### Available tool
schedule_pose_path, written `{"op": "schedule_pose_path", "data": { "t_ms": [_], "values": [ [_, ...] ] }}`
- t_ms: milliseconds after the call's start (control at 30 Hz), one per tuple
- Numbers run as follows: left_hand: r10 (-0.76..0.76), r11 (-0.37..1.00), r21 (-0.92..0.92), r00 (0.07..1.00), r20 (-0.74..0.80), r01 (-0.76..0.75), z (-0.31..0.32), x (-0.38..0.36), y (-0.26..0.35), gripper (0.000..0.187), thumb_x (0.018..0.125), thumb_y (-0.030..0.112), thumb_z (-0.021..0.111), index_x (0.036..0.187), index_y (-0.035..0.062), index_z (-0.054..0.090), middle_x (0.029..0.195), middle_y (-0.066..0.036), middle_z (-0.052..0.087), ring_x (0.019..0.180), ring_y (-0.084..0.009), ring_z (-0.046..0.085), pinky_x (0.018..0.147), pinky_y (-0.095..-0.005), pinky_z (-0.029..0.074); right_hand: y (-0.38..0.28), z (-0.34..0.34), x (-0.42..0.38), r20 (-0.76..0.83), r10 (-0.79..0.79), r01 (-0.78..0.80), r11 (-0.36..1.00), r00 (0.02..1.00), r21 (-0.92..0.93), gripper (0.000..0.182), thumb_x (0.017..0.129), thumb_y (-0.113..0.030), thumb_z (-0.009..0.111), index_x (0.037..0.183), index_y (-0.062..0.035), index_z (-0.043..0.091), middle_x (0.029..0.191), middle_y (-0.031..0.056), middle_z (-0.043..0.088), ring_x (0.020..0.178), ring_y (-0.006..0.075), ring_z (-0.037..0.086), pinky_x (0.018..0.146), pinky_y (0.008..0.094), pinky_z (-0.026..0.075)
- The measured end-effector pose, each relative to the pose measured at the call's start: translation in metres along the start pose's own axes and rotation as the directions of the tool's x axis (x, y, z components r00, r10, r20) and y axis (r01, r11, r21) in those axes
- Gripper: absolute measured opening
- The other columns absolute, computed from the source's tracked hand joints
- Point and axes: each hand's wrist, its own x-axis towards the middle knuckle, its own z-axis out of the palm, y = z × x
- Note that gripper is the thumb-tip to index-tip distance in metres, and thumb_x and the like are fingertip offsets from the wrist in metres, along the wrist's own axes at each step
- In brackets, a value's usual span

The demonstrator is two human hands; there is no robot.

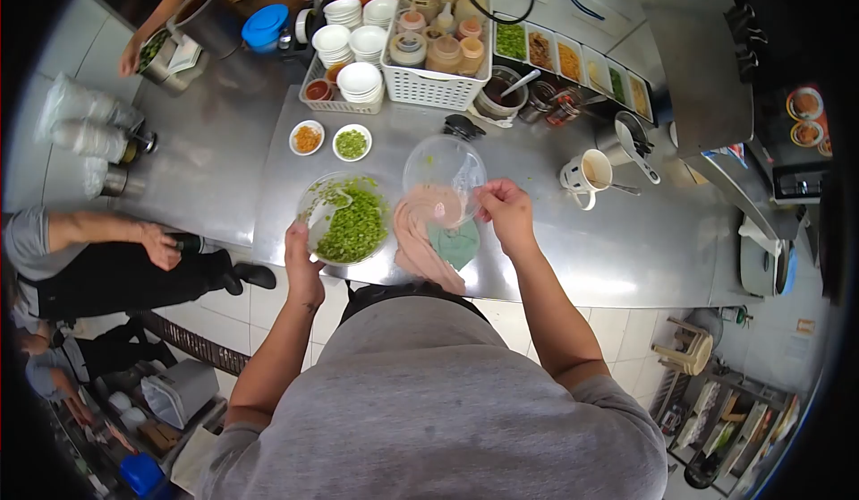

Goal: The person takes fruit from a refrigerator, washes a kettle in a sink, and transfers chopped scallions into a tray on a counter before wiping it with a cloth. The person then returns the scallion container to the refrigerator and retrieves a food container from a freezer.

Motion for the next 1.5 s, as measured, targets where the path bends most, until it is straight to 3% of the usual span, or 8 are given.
{"op": "schedule_pose_path", "data": {
  "t_ms": [167,200,333,633,700,1133,1333,1500],
  "values": [
    [-0.014,0.998,-0.054,0.997,0.076,0.018,0.025,-0.006,-0.009,0.055,0.093,0.041,0.052,0.135,0.0114,0.036,0.129,-0.009,0.047,0.118,-0.0233,0.047,0.088,-0.0428,0.046,-0.028,0.052,-0.032,0.305,-0.682,0.731,0.509,0.665,-0.456,0.009,0.080,-0.013,0.063,0.086,-0.0067,0.060,0.080,0.0030,0.060,0.074,0.0163,0.057,0.065,0.0313,0.045],
    [-0.032,0.996,-0.085,0.996,0.081,0.039,0.031,-0.008,-0.009,0.055,0.093,0.043,0.050,0.135,0.0111,0.035,0.130,-0.009,0.047,0.118,-0.0235,0.047,0.090,-0.0424,0.046,-0.026,0.058,-0.035,0.562,-0.728,0.864,0.084,0.394,-0.496,0.013,0.077,-0.014,0.063,0.088,-0.0080,0.061,0.086,0.0030,0.060,0.083,0.0182,0.056,0.073,0.0337,0.045],
    [0.015,0.965,-0.257,0.973,0.231,0.046,0.034,-0.003,-0.015,0.059,0.099,0.051,0.028,0.138,0.0084,0.035,0.132,-0.010,0.049,0.124,-0.0222,0.046,0.102,-0.0389,0.038,-0.016,0.079,-0.056,0.745,-0.593,0.929,0.017,0.306,-0.368,0.020,0.073,-0.018,0.061,0.091,-0.0094,0.062,0.094,0.0041,0.059,0.095,0.0209,0.053,0.086,0.0361,0.041],
    [0.160,0.987,0.049,0.979,-0.123,-0.155,0.026,-0.011,0.022,0.062,0.099,0.038,0.036,0.144,-0.0029,0.022,0.146,-0.019,0.032,0.134,-0.0292,0.034,0.110,-0.0368,0.025,-0.042,0.097,-0.052,0.716,-0.507,0.855,0.454,0.479,-0.251,0.033,0.082,-0.024,0.068,0.109,-0.0065,0.062,0.112,0.0064,0.059,0.103,0.0230,0.055,0.092,0.0375,0.040],
    [0.710,0.579,0.433,0.688,0.150,-0.691,0.030,-0.024,0.041,0.066,0.097,0.031,0.041,0.145,-0.0058,0.015,0.150,-0.021,0.023,0.139,-0.0310,0.024,0.113,-0.0391,0.018,-0.038,0.108,-0.058,0.487,-0.462,0.524,0.852,0.741,0.011,0.039,0.088,-0.023,0.064,0.121,-0.0040,0.056,0.119,0.0107,0.060,0.111,0.0249,0.054,0.092,0.0369,0.043],
    [0.248,0.398,0.138,0.251,0.936,-0.907,0.108,-0.070,0.076,0.062,0.088,0.031,0.060,0.137,-0.0016,0.040,0.146,-0.023,0.031,0.134,-0.0374,0.034,0.109,-0.0440,0.029,-0.090,0.094,-0.051,0.276,-0.089,-0.099,0.793,0.957,0.601,0.064,0.097,-0.052,0.034,0.145,-0.0101,0.027,0.144,0.0148,0.036,0.133,0.0264,0.032,0.110,0.0435,0.023],
    [0.185,0.061,0.421,0.425,0.886,-0.905,0.090,-0.020,0.070,0.054,0.080,0.034,0.069,0.128,0.0126,0.056,0.146,-0.019,0.032,0.136,-0.0375,0.029,0.110,-0.0525,0.022,0.017,0.038,-0.028,-0.028,-0.351,0.336,0.915,0.936,-0.222,0.052,0.091,-0.023,0.058,0.136,-0.0055,0.041,0.127,0.0159,0.052,0.117,0.0293,0.049,0.104,0.0396,0.033],
    [0.159,-0.116,0.544,0.525,0.836,-0.831,0.090,-0.004,0.056,0.077,0.072,0.049,0.072,0.139,0.0207,0.045,0.153,-0.017,0.019,0.142,-0.0412,0.007,0.107,-0.0666,0.003,0.054,0.055,-0.067,0.375,-0.499,0.554,0.275,0.781,-0.786,0.051,0.079,-0.019,0.067,0.125,-0.0021,0.051,0.127,0.0229,0.050,0.121,0.0414,0.044,0.102,0.0457,0.036]
  ]
}}
